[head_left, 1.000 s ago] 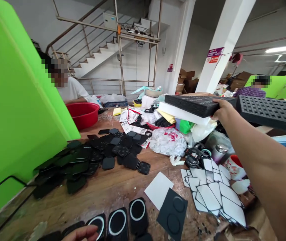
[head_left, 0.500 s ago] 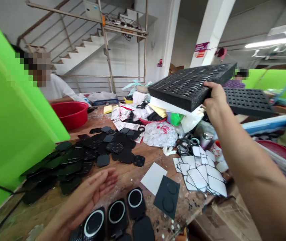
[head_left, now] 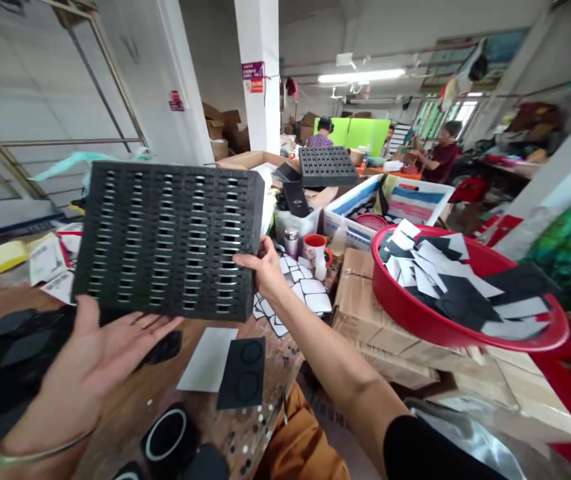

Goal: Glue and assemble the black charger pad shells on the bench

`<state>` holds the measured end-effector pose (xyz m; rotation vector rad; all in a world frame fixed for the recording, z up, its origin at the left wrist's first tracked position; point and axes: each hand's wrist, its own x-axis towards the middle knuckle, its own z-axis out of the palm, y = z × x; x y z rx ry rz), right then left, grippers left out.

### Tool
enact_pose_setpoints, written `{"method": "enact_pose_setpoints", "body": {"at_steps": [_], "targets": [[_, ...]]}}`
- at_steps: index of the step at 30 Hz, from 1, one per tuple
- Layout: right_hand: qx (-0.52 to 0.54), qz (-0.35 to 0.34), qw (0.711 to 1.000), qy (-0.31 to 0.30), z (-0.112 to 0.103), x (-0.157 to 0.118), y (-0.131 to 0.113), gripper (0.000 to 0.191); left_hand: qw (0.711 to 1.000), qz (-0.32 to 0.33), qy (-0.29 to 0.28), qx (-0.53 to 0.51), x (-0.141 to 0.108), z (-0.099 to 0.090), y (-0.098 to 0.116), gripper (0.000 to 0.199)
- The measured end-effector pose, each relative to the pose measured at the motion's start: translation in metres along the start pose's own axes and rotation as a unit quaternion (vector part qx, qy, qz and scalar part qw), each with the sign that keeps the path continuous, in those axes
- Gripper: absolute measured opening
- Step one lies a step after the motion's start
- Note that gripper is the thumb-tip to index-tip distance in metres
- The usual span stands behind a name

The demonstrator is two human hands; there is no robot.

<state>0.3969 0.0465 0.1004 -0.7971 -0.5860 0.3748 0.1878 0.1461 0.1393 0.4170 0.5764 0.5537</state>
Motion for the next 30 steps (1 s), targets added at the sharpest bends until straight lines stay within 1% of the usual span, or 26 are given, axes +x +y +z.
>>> {"method": "enact_pose_setpoints", "body": {"at_steps": [3, 4, 5, 6, 8, 10, 12, 15, 20, 24, 26, 28, 29, 30], "targets": [[-0.027, 0.024, 0.999, -0.003, -0.015, -0.003, 0.016, 0.059, 0.993, 0.026, -0.027, 0.113, 0.023, -0.018, -0.009, 0.081], [-0.027, 0.035, 0.999, -0.007, -0.019, -0.003, 0.020, 0.059, 0.990, 0.015, -0.059, 0.129, 0.030, -0.022, -0.013, 0.073], [-0.026, 0.046, 0.998, -0.013, -0.023, -0.003, 0.025, 0.060, 0.989, -0.006, -0.041, 0.140, 0.037, -0.025, -0.016, 0.070], [-0.027, 0.060, 0.998, -0.017, -0.027, -0.003, 0.030, 0.060, 0.990, 0.002, -0.016, 0.140, 0.043, -0.028, -0.020, 0.075], [-0.032, 0.088, 0.995, -0.020, -0.036, -0.002, 0.041, 0.061, 0.991, 0.005, 0.009, 0.130, 0.055, -0.032, -0.026, 0.073], [-0.042, 0.117, 0.992, -0.019, -0.046, 0.001, 0.052, 0.059, 0.993, 0.015, 0.024, 0.115, 0.065, -0.036, -0.030, 0.067], [-0.058, 0.139, 0.988, -0.018, -0.056, 0.005, 0.062, 0.053, 0.994, 0.026, 0.032, 0.100, 0.073, -0.040, -0.032, 0.060], [-0.089, 0.148, 0.985, -0.018, -0.067, 0.011, 0.069, 0.049, 0.996, 0.023, 0.032, 0.084, 0.077, -0.042, -0.035, 0.060], [-0.155, 0.129, 0.979, -0.032, -0.077, 0.025, 0.065, 0.050, 0.998, 0.019, 0.011, 0.061, 0.085, -0.035, -0.050, 0.061], [-0.257, 0.116, 0.958, -0.040, -0.084, 0.034, 0.059, 0.045, 0.999, 0.021, 0.010, 0.047, 0.091, -0.031, -0.067, 0.054], [-0.327, 0.081, 0.941, -0.018, -0.086, 0.033, 0.056, 0.049, 0.999, 0.005, 0.012, 0.046, 0.090, -0.032, -0.071, 0.053], [-0.389, 0.027, 0.921, 0.023, -0.084, 0.026, 0.053, 0.058, 0.998, -0.018, 0.012, 0.052, 0.086, -0.035, -0.070, 0.058], [-0.426, -0.011, 0.904, 0.033, -0.080, 0.020, 0.052, 0.060, 0.998, -0.028, 0.012, 0.057, 0.082, -0.038, -0.067, 0.061], [-0.468, -0.056, 0.882, 0.021, -0.076, 0.013, 0.051, 0.057, 0.997, -0.036, 0.013, 0.064, 0.078, -0.041, -0.064, 0.064]]}}
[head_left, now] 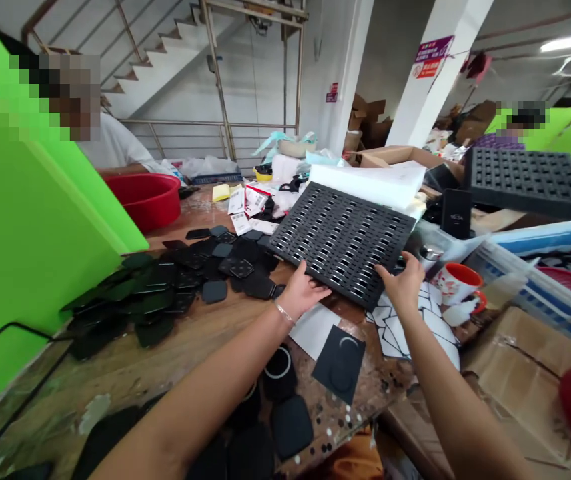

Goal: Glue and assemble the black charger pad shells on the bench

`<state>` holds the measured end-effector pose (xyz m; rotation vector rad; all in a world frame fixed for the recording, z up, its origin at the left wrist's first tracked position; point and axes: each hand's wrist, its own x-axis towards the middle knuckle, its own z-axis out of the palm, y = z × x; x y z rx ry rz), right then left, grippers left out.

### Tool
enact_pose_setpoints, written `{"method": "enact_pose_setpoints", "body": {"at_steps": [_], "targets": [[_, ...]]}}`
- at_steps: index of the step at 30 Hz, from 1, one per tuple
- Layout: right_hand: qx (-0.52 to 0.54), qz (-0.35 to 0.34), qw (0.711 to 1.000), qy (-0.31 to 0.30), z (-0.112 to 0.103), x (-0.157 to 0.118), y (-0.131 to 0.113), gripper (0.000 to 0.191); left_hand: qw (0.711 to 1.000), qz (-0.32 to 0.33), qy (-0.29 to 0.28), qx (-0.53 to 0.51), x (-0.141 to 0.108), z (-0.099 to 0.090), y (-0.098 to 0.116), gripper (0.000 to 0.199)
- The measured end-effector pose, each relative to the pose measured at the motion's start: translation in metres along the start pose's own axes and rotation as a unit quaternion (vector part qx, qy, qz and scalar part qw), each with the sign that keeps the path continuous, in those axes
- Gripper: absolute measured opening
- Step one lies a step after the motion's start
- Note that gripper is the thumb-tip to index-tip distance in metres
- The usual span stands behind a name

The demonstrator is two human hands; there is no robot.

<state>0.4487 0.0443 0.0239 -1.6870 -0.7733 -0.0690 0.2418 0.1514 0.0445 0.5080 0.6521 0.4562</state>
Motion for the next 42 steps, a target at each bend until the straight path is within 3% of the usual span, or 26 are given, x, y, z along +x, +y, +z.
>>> {"method": "enact_pose_setpoints", "body": {"at_steps": [3, 5, 9, 13, 15, 19, 22, 24, 27, 29, 32, 35, 38, 42], "targets": [[-0.130, -0.175, 0.973, -0.074, 0.013, -0.023, -0.016, 0.021, 1.000, -0.010, 0.008, 0.026, -0.018, -0.010, 0.010, 0.069], [-0.173, -0.251, 0.940, -0.156, 0.025, -0.036, -0.026, 0.012, 0.999, -0.005, 0.015, 0.046, -0.036, -0.018, 0.019, 0.067], [-0.216, -0.288, 0.901, -0.242, 0.042, -0.049, -0.038, 0.015, 0.993, 0.042, 0.040, 0.099, -0.096, -0.039, 0.035, 0.043], [-0.263, -0.286, 0.886, -0.253, 0.044, -0.055, -0.039, 0.020, 0.969, 0.132, 0.105, 0.180, -0.173, -0.073, 0.036, 0.026], [-0.278, -0.282, 0.883, -0.251, 0.045, -0.057, -0.038, 0.023, 0.911, 0.194, 0.151, 0.331, -0.208, -0.092, 0.027, 0.026], [-0.288, -0.275, 0.885, -0.241, 0.046, -0.057, -0.035, 0.020, 0.760, 0.234, 0.209, 0.569, -0.264, -0.129, -0.003, 0.024], [-0.236, -0.280, 0.905, -0.215, 0.039, -0.057, -0.039, 0.017, 0.650, 0.267, 0.237, 0.671, -0.292, -0.152, -0.029, 0.023], [-0.184, -0.282, 0.925, -0.178, 0.033, -0.063, -0.050, 0.016, 0.603, 0.283, 0.259, 0.700, -0.305, -0.162, -0.045, 0.024], [-0.119, -0.258, 0.944, -0.169, 0.030, -0.089, -0.078, 0.016, 0.558, 0.286, 0.282, 0.726, -0.316, -0.165, -0.066, 0.024], [-0.049, -0.210, 0.939, -0.270, 0.036, -0.120, -0.099, 0.017, 0.538, 0.273, 0.293, 0.741, -0.319, -0.162, -0.076, 0.024], [0.058, -0.071, 0.871, -0.483, 0.055, -0.176, -0.127, 0.019, 0.508, 0.250, 0.315, 0.761, -0.321, -0.158, -0.085, 0.026], [0.116, 0.057, 0.797, -0.590, 0.081, -0.222, -0.145, 0.021, 0.478, 0.233, 0.346, 0.773, -0.323, -0.160, -0.090, 0.031], [0.130, 0.103, 0.761, -0.627, 0.107, -0.247, -0.154, 0.021, 0.468, 0.215, 0.364, 0.776, -0.325, -0.166, -0.093, 0.038], [0.131, 0.120, 0.753, -0.633, 0.130, -0.258, -0.160, 0.021, 0.478, 0.206, 0.362, 0.773, -0.329, -0.173, -0.096, 0.042]]}}
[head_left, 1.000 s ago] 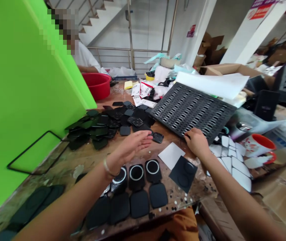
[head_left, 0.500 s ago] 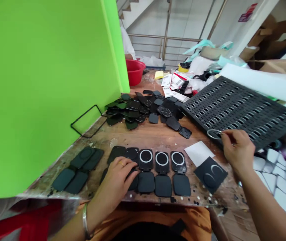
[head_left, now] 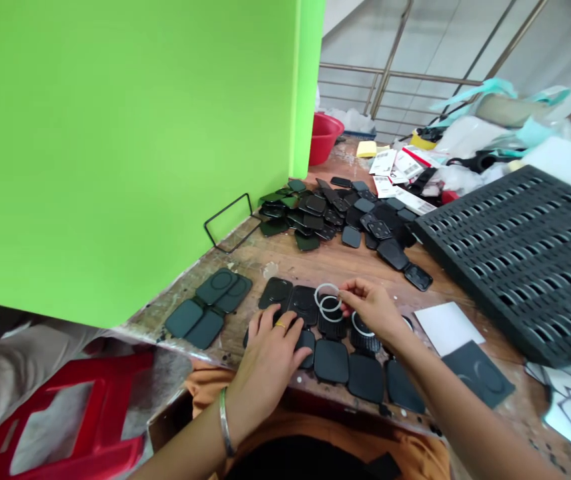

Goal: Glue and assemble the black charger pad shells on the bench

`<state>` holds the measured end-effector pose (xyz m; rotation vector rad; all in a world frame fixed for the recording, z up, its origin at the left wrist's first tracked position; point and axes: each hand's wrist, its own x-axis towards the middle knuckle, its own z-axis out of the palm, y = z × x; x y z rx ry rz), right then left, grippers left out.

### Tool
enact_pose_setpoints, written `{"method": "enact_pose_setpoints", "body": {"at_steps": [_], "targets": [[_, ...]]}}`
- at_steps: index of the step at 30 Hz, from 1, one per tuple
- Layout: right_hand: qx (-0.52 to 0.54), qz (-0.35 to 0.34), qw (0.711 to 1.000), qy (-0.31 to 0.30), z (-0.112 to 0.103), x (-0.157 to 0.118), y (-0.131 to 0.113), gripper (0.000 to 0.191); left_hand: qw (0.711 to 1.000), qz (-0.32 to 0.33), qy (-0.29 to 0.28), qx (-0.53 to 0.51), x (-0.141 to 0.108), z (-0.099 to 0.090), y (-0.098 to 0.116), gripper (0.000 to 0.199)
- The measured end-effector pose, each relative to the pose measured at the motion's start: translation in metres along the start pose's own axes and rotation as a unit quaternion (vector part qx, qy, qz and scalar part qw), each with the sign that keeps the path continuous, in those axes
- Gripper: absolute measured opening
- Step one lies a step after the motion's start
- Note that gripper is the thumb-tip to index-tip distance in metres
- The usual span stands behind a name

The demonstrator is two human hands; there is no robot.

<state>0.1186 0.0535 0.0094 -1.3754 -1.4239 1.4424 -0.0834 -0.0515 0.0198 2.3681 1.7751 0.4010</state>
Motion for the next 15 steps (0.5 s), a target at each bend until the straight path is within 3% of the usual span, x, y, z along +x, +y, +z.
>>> {"method": "enact_pose_setpoints", "body": {"at_steps": [3, 5, 8, 10, 15], "targets": [[-0.040, -0.034, 0.999, 0.000, 0.008, 0.005, -0.003, 0.017, 1.000, -0.002, 0.001, 0.000, -0.002, 0.000, -0.001, 0.042], [-0.118, -0.116, 0.986, 0.018, 0.014, 0.004, -0.004, 0.012, 1.000, -0.005, 0.005, 0.005, -0.003, 0.000, -0.001, 0.040], [-0.249, -0.284, 0.925, 0.029, 0.024, 0.000, -0.003, 0.009, 1.000, -0.004, 0.006, 0.012, -0.004, 0.000, -0.001, 0.039], [-0.316, -0.359, 0.879, 0.002, 0.031, -0.003, 0.000, 0.013, 1.000, -0.002, 0.004, 0.015, -0.004, 0.000, -0.002, 0.039], [-0.486, -0.389, 0.778, -0.085, 0.037, -0.010, 0.005, 0.017, 1.000, -0.002, 0.002, 0.017, -0.004, 0.003, -0.003, 0.039]]}}
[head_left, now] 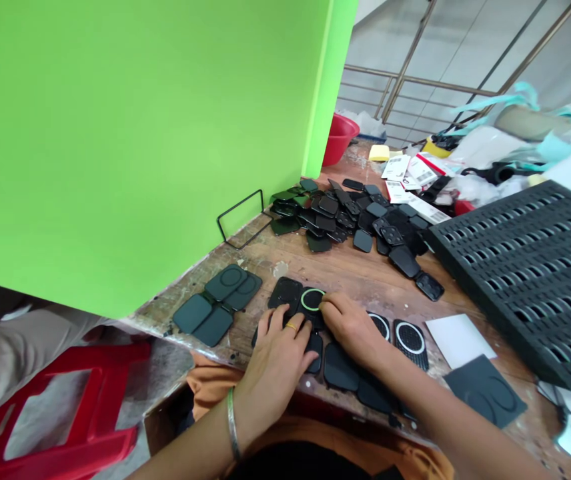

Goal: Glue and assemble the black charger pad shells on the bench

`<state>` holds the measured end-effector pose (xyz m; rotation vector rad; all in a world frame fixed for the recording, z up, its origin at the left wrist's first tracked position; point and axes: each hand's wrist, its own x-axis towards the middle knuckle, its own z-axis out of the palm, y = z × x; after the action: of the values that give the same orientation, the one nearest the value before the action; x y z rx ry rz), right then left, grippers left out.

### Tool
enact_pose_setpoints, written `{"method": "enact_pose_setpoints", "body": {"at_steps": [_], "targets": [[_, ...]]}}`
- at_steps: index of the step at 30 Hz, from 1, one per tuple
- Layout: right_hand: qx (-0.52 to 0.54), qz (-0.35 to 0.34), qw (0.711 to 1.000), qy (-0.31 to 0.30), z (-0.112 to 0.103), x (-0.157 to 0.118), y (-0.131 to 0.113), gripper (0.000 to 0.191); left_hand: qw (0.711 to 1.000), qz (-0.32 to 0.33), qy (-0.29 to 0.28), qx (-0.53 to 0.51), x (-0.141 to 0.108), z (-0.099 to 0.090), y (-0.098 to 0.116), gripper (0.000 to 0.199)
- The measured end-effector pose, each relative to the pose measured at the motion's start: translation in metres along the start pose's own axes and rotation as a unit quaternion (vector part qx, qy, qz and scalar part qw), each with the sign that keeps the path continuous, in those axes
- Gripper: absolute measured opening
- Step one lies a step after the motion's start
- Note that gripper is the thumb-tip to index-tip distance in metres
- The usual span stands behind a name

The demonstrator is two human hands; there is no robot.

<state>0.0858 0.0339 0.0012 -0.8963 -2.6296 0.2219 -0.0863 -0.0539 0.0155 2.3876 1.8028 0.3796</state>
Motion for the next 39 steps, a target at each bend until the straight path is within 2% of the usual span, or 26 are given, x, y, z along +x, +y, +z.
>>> {"method": "enact_pose_setpoints", "body": {"at_steps": [3, 6, 10, 12, 15, 17, 20, 22, 25, 29, 34, 37, 39], "targets": [[-0.047, -0.012, 0.998, -0.035, 0.000, 0.001, -0.002, 0.014, 1.000, 0.002, -0.001, -0.001, 0.000, 0.000, 0.000, 0.038], [-0.064, -0.011, 0.997, -0.040, -0.002, 0.003, -0.006, 0.013, 1.000, 0.001, 0.000, -0.001, 0.001, 0.000, -0.001, 0.038], [-0.048, 0.022, 0.999, -0.004, -0.015, -0.001, -0.007, 0.018, 1.000, 0.010, 0.008, -0.002, 0.004, 0.001, -0.003, 0.037], [-0.024, 0.067, 0.997, 0.033, -0.028, -0.009, 0.005, 0.018, 1.000, 0.013, 0.022, 0.012, 0.007, 0.004, -0.006, 0.036], [-0.040, 0.190, 0.974, 0.113, -0.060, -0.033, 0.054, 0.012, 0.998, 0.018, 0.047, 0.046, 0.014, 0.010, -0.013, 0.036], [-0.091, 0.275, 0.943, 0.162, -0.091, -0.059, 0.099, 0.013, 0.996, 0.026, 0.063, 0.055, 0.019, 0.014, -0.018, 0.034], [-0.168, 0.378, 0.882, 0.227, -0.141, -0.102, 0.163, 0.019, 0.995, 0.039, 0.077, 0.059, 0.025, 0.016, -0.025, 0.032], [-0.188, 0.417, 0.857, 0.236, -0.165, -0.124, 0.195, 0.021, 0.994, 0.037, 0.085, 0.060, 0.027, 0.016, -0.029, 0.032], [-0.179, 0.435, 0.858, 0.207, -0.175, -0.141, 0.224, 0.019, 0.993, 0.027, 0.093, 0.063, 0.030, 0.013, -0.034, 0.033], [-0.166, 0.452, 0.856, 0.187, -0.163, -0.142, 0.237, 0.017, 0.992, 0.020, 0.093, 0.077, 0.030, 0.007, -0.044, 0.035], [-0.147, 0.475, 0.841, 0.213, -0.160, -0.143, 0.240, 0.014, 0.991, 0.005, 0.101, 0.087, 0.021, -0.001, -0.062, 0.039], [-0.129, 0.470, 0.835, 0.254, -0.170, -0.145, 0.229, 0.016, 0.991, -0.005, 0.100, 0.087, 0.013, -0.005, -0.071, 0.037], [-0.118, 0.460, 0.831, 0.291, -0.174, -0.140, 0.211, 0.021, 0.992, -0.010, 0.098, 0.081, 0.008, -0.007, -0.073, 0.034]]}}
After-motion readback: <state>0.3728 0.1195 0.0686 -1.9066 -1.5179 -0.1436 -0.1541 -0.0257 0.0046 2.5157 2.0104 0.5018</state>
